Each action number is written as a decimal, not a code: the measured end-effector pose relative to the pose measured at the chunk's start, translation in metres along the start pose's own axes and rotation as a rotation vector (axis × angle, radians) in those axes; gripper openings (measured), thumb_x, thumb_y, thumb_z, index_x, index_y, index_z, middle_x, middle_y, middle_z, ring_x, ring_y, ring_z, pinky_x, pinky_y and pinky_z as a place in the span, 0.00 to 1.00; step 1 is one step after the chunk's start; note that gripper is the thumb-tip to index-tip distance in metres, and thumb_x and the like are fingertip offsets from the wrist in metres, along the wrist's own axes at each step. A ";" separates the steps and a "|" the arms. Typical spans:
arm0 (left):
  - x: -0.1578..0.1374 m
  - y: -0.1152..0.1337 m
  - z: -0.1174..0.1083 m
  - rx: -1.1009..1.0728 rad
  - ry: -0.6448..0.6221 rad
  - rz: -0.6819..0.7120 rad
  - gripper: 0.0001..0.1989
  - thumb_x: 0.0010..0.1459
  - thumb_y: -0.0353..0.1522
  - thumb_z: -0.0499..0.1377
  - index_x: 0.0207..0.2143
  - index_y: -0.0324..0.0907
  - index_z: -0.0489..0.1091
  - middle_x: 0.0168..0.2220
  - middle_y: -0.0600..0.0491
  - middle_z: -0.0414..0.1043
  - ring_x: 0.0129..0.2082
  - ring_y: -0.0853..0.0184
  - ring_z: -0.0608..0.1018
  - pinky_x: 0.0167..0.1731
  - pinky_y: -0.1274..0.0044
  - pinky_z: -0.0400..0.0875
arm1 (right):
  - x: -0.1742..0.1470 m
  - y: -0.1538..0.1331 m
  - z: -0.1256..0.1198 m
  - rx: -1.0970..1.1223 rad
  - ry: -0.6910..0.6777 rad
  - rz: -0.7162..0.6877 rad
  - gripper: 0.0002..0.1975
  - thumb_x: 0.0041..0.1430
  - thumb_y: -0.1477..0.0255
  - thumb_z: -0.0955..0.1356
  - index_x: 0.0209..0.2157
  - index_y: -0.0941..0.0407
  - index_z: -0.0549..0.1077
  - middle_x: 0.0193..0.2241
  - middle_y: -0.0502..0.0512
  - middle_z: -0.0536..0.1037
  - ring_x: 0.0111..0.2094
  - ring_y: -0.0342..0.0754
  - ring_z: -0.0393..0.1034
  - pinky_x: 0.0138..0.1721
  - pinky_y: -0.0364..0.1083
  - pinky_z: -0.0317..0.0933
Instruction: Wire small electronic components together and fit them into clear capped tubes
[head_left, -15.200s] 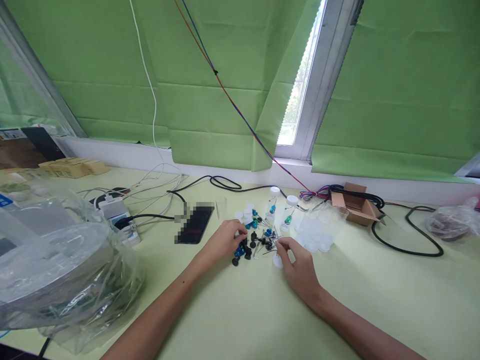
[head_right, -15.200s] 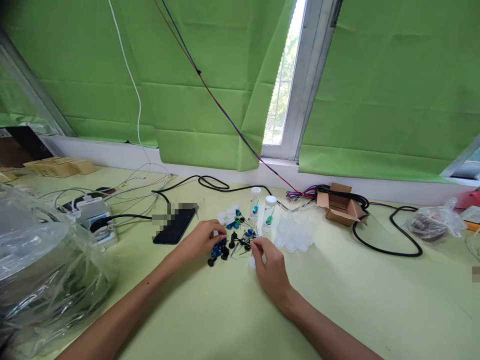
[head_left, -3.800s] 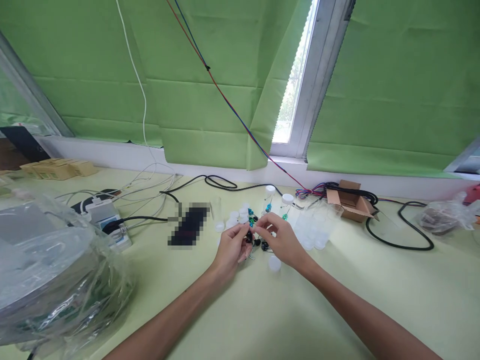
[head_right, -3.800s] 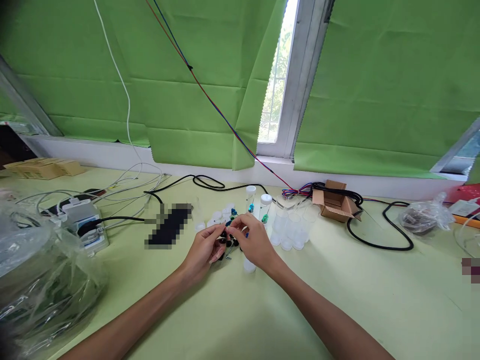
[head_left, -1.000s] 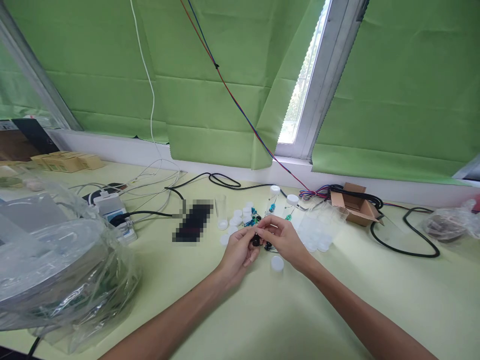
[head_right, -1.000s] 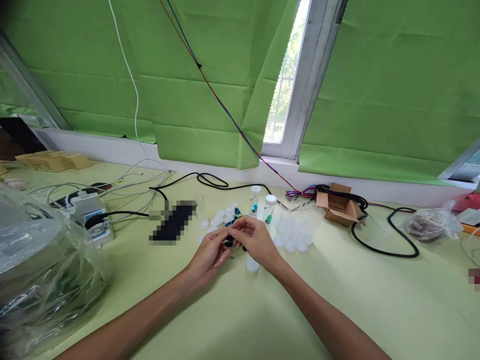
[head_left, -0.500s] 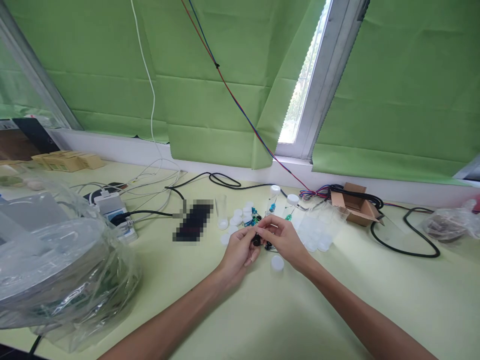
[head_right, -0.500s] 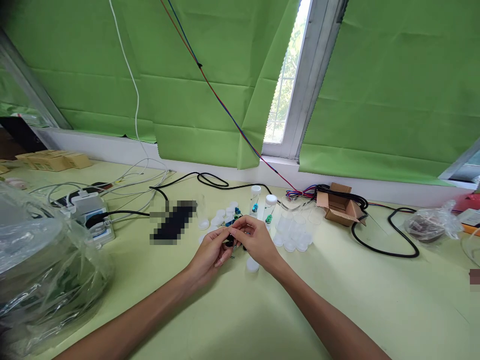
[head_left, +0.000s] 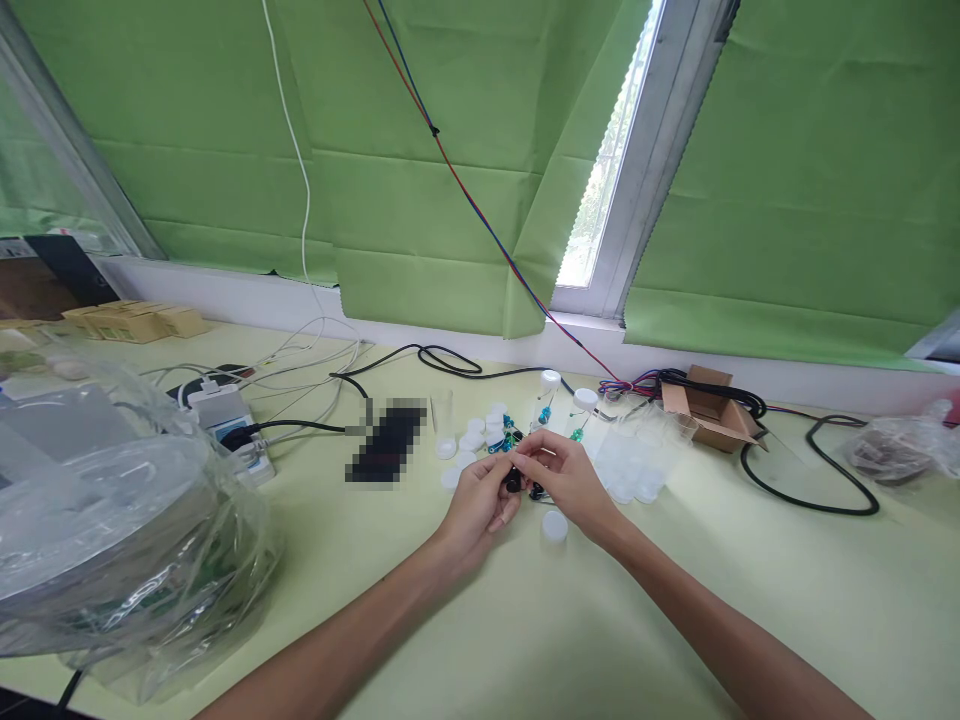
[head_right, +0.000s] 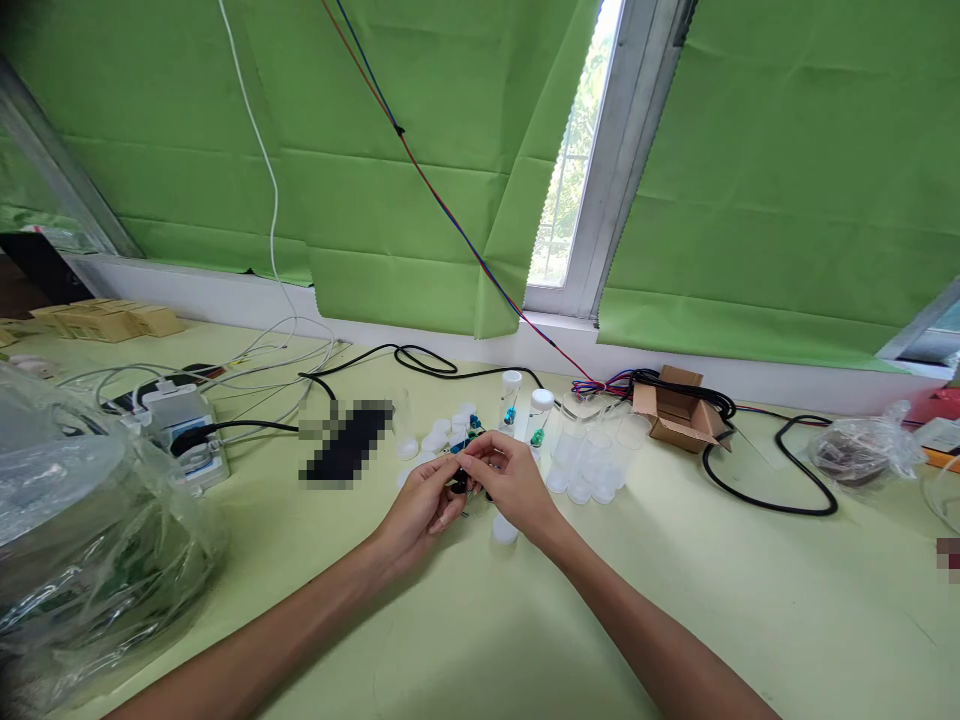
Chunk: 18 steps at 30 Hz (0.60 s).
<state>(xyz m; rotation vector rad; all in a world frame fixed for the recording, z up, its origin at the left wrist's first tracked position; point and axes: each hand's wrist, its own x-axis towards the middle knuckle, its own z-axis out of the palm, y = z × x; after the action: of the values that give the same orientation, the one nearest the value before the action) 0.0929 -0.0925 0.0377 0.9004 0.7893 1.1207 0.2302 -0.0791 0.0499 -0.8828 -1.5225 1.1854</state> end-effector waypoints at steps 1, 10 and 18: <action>0.000 0.000 0.000 -0.006 -0.002 0.003 0.14 0.58 0.40 0.60 0.28 0.37 0.69 0.25 0.56 0.65 0.11 0.84 0.56 0.11 0.83 0.38 | 0.001 0.000 0.000 -0.003 0.001 -0.002 0.09 0.57 0.65 0.71 0.32 0.56 0.72 0.27 0.50 0.73 0.27 0.44 0.68 0.30 0.44 0.64; 0.004 0.013 -0.003 0.021 0.076 0.034 0.16 0.55 0.43 0.61 0.27 0.38 0.67 0.25 0.57 0.68 0.10 0.84 0.58 0.11 0.84 0.40 | 0.008 -0.024 -0.028 -0.480 -0.042 -0.013 0.06 0.59 0.67 0.67 0.32 0.55 0.72 0.28 0.50 0.73 0.26 0.44 0.65 0.28 0.44 0.60; 0.006 0.018 -0.005 0.091 0.132 0.055 0.15 0.54 0.42 0.61 0.27 0.39 0.66 0.25 0.57 0.66 0.11 0.82 0.61 0.12 0.84 0.41 | 0.002 -0.022 -0.040 -1.083 -0.282 0.090 0.10 0.58 0.82 0.63 0.34 0.56 0.74 0.31 0.55 0.74 0.32 0.46 0.65 0.30 0.42 0.53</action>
<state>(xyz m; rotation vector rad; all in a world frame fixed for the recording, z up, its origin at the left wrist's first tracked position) 0.0826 -0.0828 0.0513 0.9356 0.9352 1.2093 0.2688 -0.0725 0.0741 -1.5169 -2.4233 0.4685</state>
